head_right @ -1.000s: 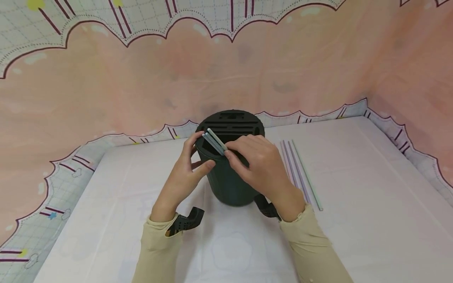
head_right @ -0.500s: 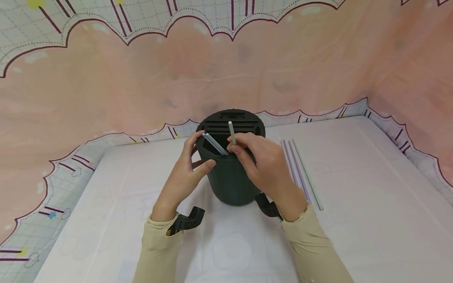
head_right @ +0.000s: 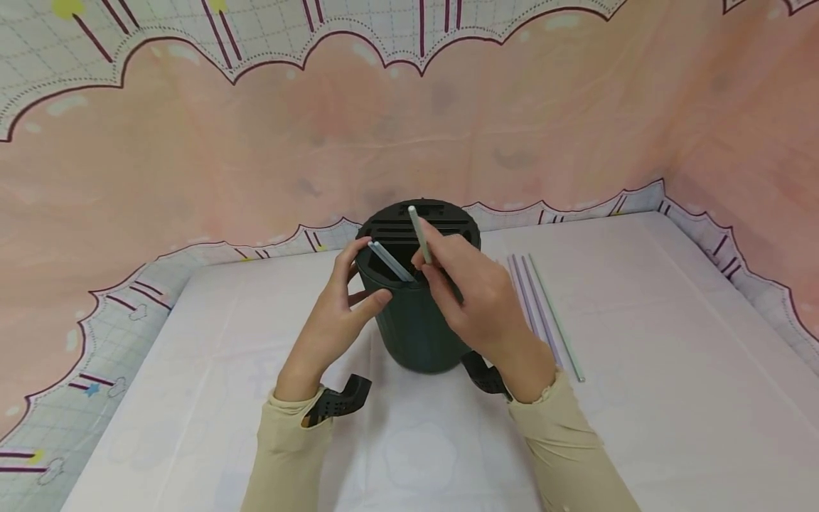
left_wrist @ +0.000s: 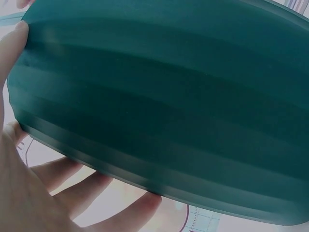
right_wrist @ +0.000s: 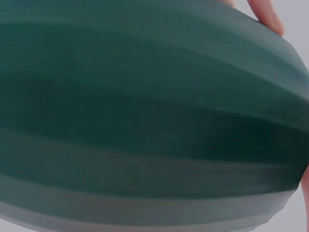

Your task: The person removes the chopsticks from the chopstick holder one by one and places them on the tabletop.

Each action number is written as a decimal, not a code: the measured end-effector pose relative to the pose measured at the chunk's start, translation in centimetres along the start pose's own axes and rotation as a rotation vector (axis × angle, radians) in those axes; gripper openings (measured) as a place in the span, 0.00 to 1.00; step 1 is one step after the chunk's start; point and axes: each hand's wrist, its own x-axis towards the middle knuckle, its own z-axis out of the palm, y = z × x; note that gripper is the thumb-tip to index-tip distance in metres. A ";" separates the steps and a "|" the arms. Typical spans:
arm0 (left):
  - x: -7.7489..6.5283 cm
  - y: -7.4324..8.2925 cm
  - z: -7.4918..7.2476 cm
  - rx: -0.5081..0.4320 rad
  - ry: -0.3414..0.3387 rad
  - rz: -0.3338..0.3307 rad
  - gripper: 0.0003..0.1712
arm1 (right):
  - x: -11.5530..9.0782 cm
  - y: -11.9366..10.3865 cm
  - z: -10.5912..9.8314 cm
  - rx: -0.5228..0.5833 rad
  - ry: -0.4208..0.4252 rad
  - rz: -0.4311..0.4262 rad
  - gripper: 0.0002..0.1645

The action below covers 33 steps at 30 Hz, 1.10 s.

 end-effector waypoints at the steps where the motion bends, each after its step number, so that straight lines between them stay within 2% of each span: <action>1: 0.0 0.0 0.0 0.004 0.001 -0.001 0.41 | 0.0 0.0 0.0 0.000 0.035 0.008 0.25; 4: 0.0 0.0 0.1 0.008 0.002 0.000 0.41 | -0.1 0.3 -0.1 0.015 0.133 0.053 0.27; 11: 0.1 -0.1 0.2 0.014 -0.003 0.010 0.41 | -0.3 0.7 -1.4 0.098 0.284 0.218 0.33; 18: 0.0 0.0 0.1 0.015 -0.001 0.003 0.41 | 0.5 0.3 -1.9 0.369 0.509 0.283 0.36; 23: 0.0 0.0 0.1 0.015 -0.002 0.004 0.41 | 1.5 -0.5 -2.4 0.499 0.637 0.334 0.37; 28: 0.0 0.0 0.1 0.015 0.003 0.000 0.41 | 2.1 -0.7 -2.8 0.538 0.736 0.368 0.36; 33: 0.0 0.0 0.2 0.014 0.005 -0.002 0.41 | 2.1 -0.5 -3.3 0.537 0.797 0.391 0.37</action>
